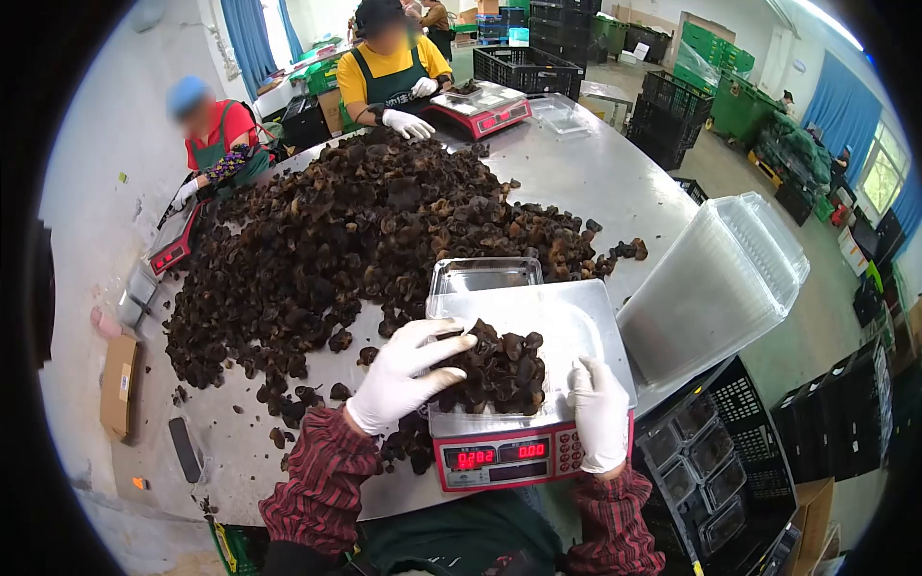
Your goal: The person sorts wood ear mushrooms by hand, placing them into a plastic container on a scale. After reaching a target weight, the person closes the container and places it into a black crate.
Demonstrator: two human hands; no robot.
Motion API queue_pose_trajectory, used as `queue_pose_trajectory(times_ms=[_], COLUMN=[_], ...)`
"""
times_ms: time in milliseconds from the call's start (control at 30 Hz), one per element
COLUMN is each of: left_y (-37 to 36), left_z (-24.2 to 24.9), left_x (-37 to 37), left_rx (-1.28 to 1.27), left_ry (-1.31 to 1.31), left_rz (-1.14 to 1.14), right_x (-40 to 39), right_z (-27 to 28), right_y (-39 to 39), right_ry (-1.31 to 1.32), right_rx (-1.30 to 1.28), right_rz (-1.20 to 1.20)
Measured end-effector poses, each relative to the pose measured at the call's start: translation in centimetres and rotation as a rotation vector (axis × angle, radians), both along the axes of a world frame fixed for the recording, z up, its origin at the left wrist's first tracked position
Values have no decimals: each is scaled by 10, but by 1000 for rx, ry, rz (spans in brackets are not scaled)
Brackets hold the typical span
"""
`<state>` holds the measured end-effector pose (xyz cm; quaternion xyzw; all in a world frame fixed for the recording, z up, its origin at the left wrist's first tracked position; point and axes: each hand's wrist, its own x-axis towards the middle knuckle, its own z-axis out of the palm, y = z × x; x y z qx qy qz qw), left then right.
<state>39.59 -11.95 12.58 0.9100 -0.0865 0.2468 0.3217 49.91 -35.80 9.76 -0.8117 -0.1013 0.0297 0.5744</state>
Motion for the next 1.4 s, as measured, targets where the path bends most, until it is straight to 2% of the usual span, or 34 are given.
queue_pose_trajectory(times_ms=[133,200,267,333,400,467,533,667,733,767,800,833,867,933,1000,1067,1133,1200,1267,1333,1400], left_y=[10,7,1,-4,-9,-17,-22,-26,-25,-30,-34,-32,-33,-30,-27,-15,4,27,52,49,16], left_z=[-10,-14,-13,-16,-18,-28,-30,-10,-3,6,13,3,-14,-18,-5,4,1,-5,-17,-17,-4], left_x=[-17,-18,-20,-20,-23,-27,-34,-42,-33,-22,-14,-5,3,12,7,-1,-13,-28,-43,-52,-64], left_rx=[-119,-97,-120,-132,-203,-90,-86,-195,-207,-75,57,103,36,-72,-288,-372,-481,-415,-139,84,-83], left_ry=[22,-24,5,-4,70,99,98,28,56,62,67,192,172,39,15,-97,-164,-170,60,-54,-18], left_rz=[91,114,138,145,122,135,144,183,203,234,264,200,151,97,147,194,274,452,636,660,486], right_x=[-5,-11,-12,-14,-10,-12,-12,-12,-15,-13,-11,-10,-11,-13,-11,-11,-10,-10,-11,-11,-14], right_z=[4,7,3,6,-5,-12,-15,-12,-8,-12,-21,-26,-22,-13,-11,-6,3,1,0,-2,-1], right_y=[-9,-8,-8,-6,-4,1,4,2,3,3,2,1,0,-2,-7,-9,-9,-10,-11,-10,-7], right_ry=[8,50,-77,-36,-121,-342,-416,-284,-107,-109,-237,-366,-370,-276,-269,-258,-35,-66,-205,-165,-47], right_rx=[-8,14,-25,-17,-82,-253,-291,-221,-198,-196,-200,-205,-204,-239,-202,-166,-115,-97,-133,-117,-57], right_rz=[8,0,38,46,106,165,172,185,159,161,161,160,160,159,140,128,95,96,81,62,26])
